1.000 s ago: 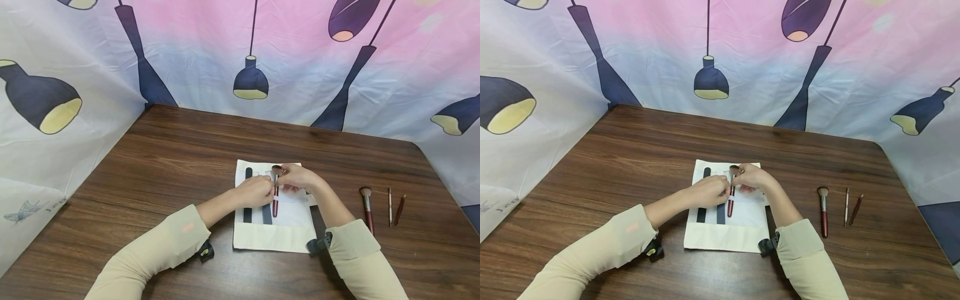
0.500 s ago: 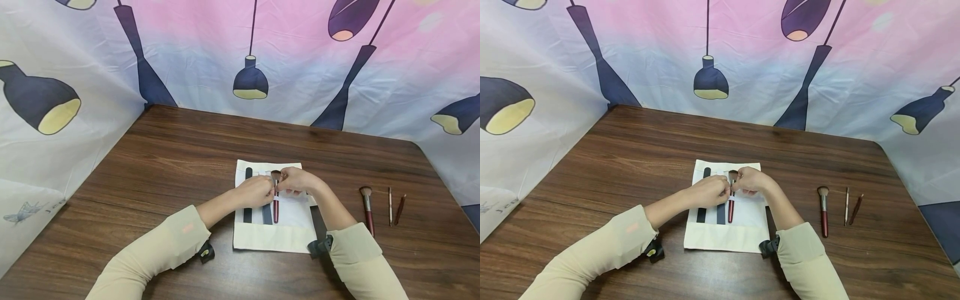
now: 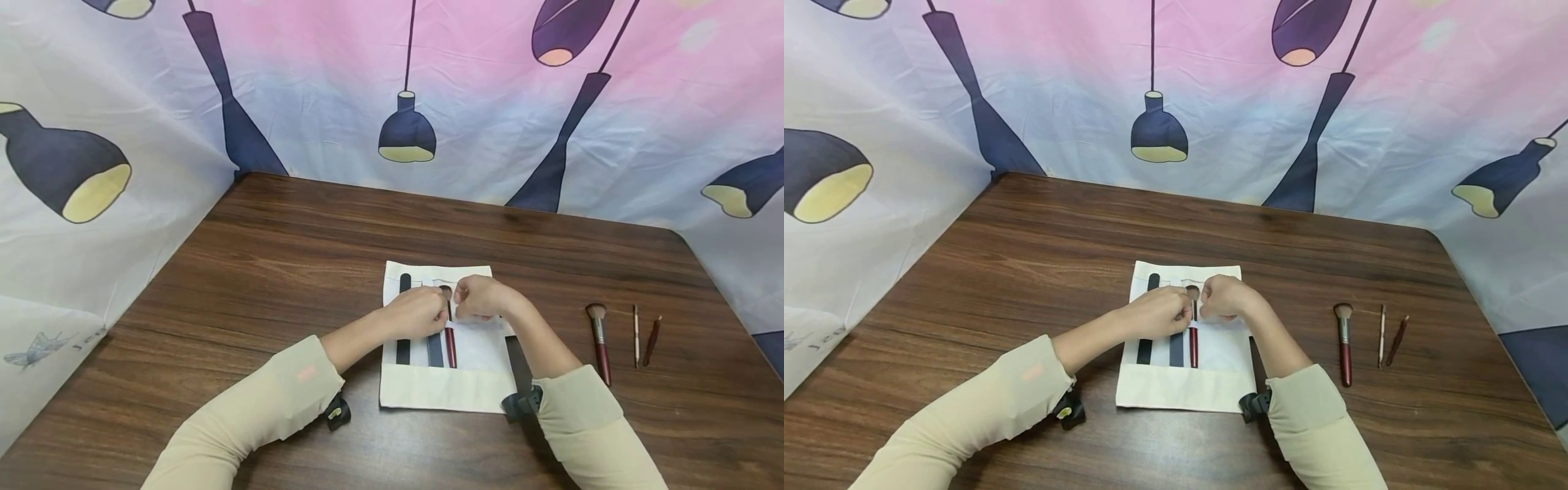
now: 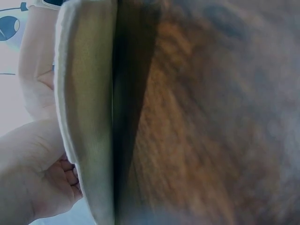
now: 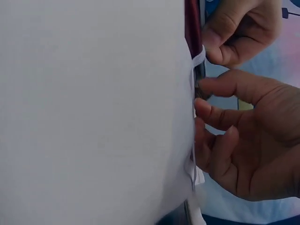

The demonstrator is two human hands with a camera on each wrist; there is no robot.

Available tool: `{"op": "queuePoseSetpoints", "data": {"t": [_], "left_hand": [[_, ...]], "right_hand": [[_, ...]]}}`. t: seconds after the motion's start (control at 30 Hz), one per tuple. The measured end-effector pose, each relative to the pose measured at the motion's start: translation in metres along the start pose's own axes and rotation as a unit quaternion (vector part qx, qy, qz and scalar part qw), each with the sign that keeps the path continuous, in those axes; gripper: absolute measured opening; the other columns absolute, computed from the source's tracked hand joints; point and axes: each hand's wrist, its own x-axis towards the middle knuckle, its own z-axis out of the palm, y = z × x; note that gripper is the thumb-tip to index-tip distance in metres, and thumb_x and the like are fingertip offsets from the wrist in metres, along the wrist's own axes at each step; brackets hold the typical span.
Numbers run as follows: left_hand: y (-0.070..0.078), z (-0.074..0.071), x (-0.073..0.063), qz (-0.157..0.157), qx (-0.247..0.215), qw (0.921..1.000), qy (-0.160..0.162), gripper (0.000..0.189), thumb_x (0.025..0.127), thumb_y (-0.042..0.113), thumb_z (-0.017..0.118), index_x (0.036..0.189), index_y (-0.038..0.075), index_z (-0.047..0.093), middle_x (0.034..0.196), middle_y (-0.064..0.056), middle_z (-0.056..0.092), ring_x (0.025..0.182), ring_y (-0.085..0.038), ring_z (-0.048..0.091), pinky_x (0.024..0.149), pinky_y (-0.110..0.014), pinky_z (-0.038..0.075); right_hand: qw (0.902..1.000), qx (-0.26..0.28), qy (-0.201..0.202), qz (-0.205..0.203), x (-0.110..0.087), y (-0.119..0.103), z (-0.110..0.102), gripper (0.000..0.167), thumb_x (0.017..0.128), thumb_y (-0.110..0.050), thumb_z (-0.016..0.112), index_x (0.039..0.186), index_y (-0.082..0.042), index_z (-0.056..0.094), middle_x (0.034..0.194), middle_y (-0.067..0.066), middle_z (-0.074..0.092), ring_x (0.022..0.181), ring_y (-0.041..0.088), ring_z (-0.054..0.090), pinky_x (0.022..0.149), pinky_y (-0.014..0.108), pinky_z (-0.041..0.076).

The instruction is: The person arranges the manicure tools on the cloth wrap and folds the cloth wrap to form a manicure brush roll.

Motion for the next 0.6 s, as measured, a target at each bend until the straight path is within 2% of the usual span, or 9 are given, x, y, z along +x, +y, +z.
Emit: {"op": "queuePoseSetpoints", "data": {"t": [0.2, 0.37, 0.5, 0.6], "left_hand": [[0.001, 0.0, 0.0, 0.004, 0.004, 1.0, 0.004, 0.034, 0.085, 0.005, 0.057, 0.053, 0.015, 0.047, 0.06, 0.005, 0.043, 0.056, -0.01, 0.04, 0.055, -0.021, 0.035], [0.002, 0.0, -0.001, 0.003, 0.0, 1.0, 0.007, 0.033, 0.086, 0.005, 0.056, 0.055, 0.014, 0.048, 0.061, 0.004, 0.044, 0.056, -0.009, 0.04, 0.055, -0.021, 0.035], [0.002, 0.0, -0.001, 0.005, 0.0, 0.9999, 0.009, 0.032, 0.086, 0.006, 0.055, 0.055, 0.014, 0.049, 0.061, 0.005, 0.044, 0.056, -0.009, 0.041, 0.055, -0.021, 0.035], [0.002, 0.0, -0.001, 0.007, 0.002, 0.9999, 0.008, 0.033, 0.086, 0.005, 0.055, 0.055, 0.014, 0.048, 0.06, 0.004, 0.044, 0.056, -0.01, 0.04, 0.055, -0.021, 0.034]], "right_hand": [[0.9981, 0.001, 0.062, 0.003, -0.026, 0.021, -0.024, 0.012, 0.079, -0.004, 0.057, 0.09, -0.002, 0.052, 0.071, 0.006, 0.049, 0.055, 0.014, 0.043, 0.049, 0.027, 0.039], [0.9941, 0.004, 0.107, 0.016, -0.058, 0.049, -0.045, 0.017, 0.082, -0.009, 0.057, 0.094, 0.0, 0.05, 0.07, 0.007, 0.051, 0.061, 0.017, 0.049, 0.054, 0.03, 0.045], [0.9888, -0.014, 0.139, 0.052, -0.082, 0.074, -0.06, 0.024, 0.085, -0.013, 0.055, 0.102, 0.003, 0.048, 0.071, 0.008, 0.052, 0.061, 0.017, 0.05, 0.055, 0.033, 0.046], [0.9835, -0.039, 0.149, 0.095, -0.098, 0.092, -0.069, 0.036, 0.089, -0.018, 0.052, 0.112, 0.009, 0.044, 0.081, 0.016, 0.055, 0.065, 0.02, 0.054, 0.057, 0.036, 0.047]]}}
